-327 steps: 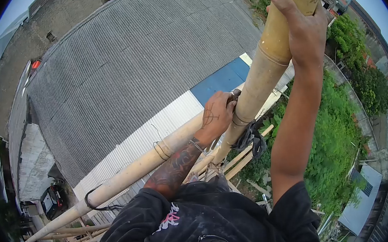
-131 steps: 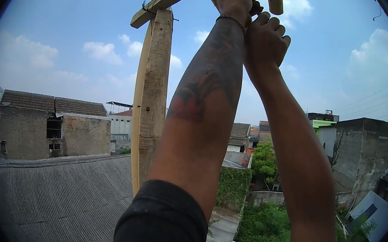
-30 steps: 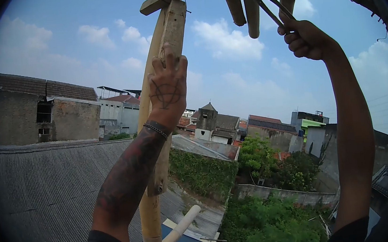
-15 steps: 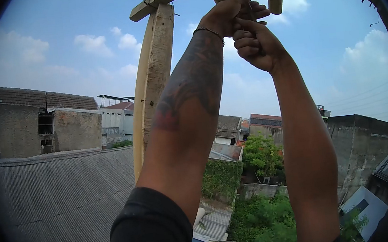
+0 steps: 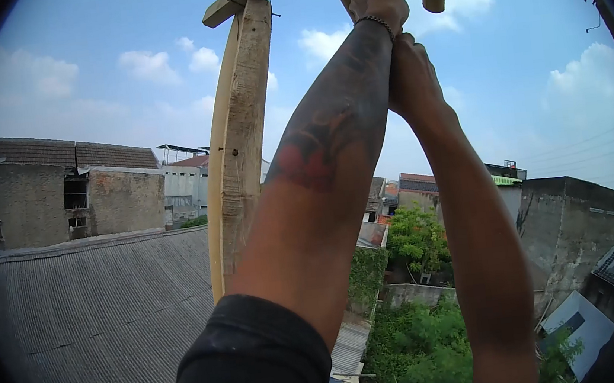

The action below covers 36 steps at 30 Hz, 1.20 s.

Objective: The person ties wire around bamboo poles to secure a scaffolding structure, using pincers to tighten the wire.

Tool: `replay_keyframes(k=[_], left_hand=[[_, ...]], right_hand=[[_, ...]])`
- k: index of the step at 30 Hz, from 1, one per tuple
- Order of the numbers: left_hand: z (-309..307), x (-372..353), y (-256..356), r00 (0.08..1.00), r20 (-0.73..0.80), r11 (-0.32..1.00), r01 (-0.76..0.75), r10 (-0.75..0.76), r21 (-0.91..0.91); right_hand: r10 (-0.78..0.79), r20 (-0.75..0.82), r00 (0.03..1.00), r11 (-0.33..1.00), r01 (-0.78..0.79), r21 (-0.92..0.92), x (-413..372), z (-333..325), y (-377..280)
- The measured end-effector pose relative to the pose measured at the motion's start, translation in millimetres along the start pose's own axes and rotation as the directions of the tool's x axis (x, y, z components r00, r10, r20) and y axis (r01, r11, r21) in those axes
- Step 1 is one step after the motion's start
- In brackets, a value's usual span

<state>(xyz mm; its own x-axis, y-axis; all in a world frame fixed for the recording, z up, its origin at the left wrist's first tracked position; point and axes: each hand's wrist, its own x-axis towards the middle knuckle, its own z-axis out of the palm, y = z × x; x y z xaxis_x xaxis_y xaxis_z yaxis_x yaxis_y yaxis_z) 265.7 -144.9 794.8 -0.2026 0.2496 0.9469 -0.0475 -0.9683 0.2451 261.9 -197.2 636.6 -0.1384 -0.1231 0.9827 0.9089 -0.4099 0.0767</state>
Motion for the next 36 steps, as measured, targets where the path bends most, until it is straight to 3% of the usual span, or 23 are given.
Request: replay_keyframes(k=[1, 2, 3, 4, 5, 7, 8, 10, 13, 16, 17, 20, 22, 24, 28, 31, 33, 36], left_hand=[[16.4, 2.8, -0.4, 0.982, -0.158, 0.988, 0.086, -0.106, -0.132], [38.8, -1.6, 8.3, 0.897, -0.43, 0.994, 0.078, -0.105, -0.081], [33.9, -5.6, 8.7, 0.888, -0.444, 0.992, 0.084, -0.116, -0.092], [5.8, -24.1, 15.1, 0.88, -0.458, 0.991, 0.09, -0.127, -0.103], [-29.0, -43.6, 18.4, 0.967, -0.205, 0.977, 0.112, -0.149, -0.18], [-59.0, -63.2, 16.7, 0.995, 0.042, 0.983, 0.098, -0.092, -0.154], [-76.0, -74.4, 16.5, 0.985, 0.164, 0.986, 0.086, -0.062, -0.145], [-44.4, -28.4, 11.2, 0.949, 0.257, 0.972, 0.214, -0.183, -0.099], [-33.8, -35.7, 7.3, 0.998, 0.022, 0.992, 0.06, -0.063, 0.108], [-38.7, -35.6, -1.0, 0.999, 0.03, 0.997, 0.031, -0.034, 0.07], [-44.6, -33.7, -5.6, 0.991, 0.125, 0.996, 0.051, -0.041, -0.071], [-46.9, -40.3, -20.5, 0.924, 0.383, 0.869, 0.181, 0.01, -0.46], [-52.7, -52.4, -22.1, 0.878, 0.472, 0.69, 0.291, 0.082, -0.662], [-55.7, -59.9, -21.2, 0.866, 0.477, 0.616, 0.296, 0.15, -0.73], [-53.7, -69.0, -21.0, 0.816, 0.5, 0.525, 0.301, 0.29, -0.796], [-62.8, -67.9, -33.9, 0.773, 0.51, 0.452, 0.326, 0.378, -0.83], [-68.5, -65.2, -37.5, 0.705, 0.521, 0.401, 0.352, 0.481, -0.846], [-56.6, -74.1, -20.3, 0.719, 0.513, 0.074, 0.546, 0.469, -0.834]], right_hand=[[0.039, 0.057, 0.998, 0.996, -0.044, 0.083, 3.3, -5.4, 0.1], [0.076, 0.108, 0.991, 0.982, -0.093, 0.163, 6.7, -9.3, 1.4], [0.098, 0.094, 0.991, 0.896, -0.129, 0.426, 8.1, 11.2, 10.5], [0.161, 0.114, 0.98, 0.842, -0.197, 0.502, 16.4, 16.0, 11.6], [0.231, 0.152, 0.961, 0.779, -0.276, 0.562, 17.8, 19.3, 13.0], [0.274, 0.274, 0.922, 0.675, -0.387, 0.629, 18.1, 12.5, 11.8], [0.275, 0.368, 0.888, 0.545, -0.46, 0.701, 17.0, 8.2, 10.8], [0.227, 0.535, 0.814, 0.245, -0.579, 0.778, 21.3, 3.0, 14.4], [0.136, 0.603, 0.786, 0.037, -0.613, 0.79, 22.2, 9.3, 22.3], [-0.1, 0.655, 0.749, -0.178, -0.662, 0.729, 23.7, 15.8, 41.4], [-0.196, 0.649, 0.735, -0.248, -0.678, 0.692, 26.7, 16.8, 45.0], [-0.041, 0.642, 0.766, -0.022, -0.643, 0.766, 17.5, 9.8, 34.6], [0.045, 0.582, 0.812, 0.248, -0.574, 0.78, 17.7, 9.4, 35.1], [0.152, 0.471, 0.869, 0.508, -0.478, 0.717, 21.6, 7.2, 39.4], [0.153, 0.486, 0.86, 0.66, -0.455, 0.598, 17.8, -8.8, 51.8], [0.202, 0.323, 0.925, 0.769, -0.354, 0.532, 8.8, -2.2, 43.5], [0.202, 0.32, 0.926, 0.745, -0.357, 0.563, 14.1, -2.0, 43.4], [0.33, 0.268, 0.905, 0.743, -0.424, 0.517, 18.6, -17.5, 50.8]])
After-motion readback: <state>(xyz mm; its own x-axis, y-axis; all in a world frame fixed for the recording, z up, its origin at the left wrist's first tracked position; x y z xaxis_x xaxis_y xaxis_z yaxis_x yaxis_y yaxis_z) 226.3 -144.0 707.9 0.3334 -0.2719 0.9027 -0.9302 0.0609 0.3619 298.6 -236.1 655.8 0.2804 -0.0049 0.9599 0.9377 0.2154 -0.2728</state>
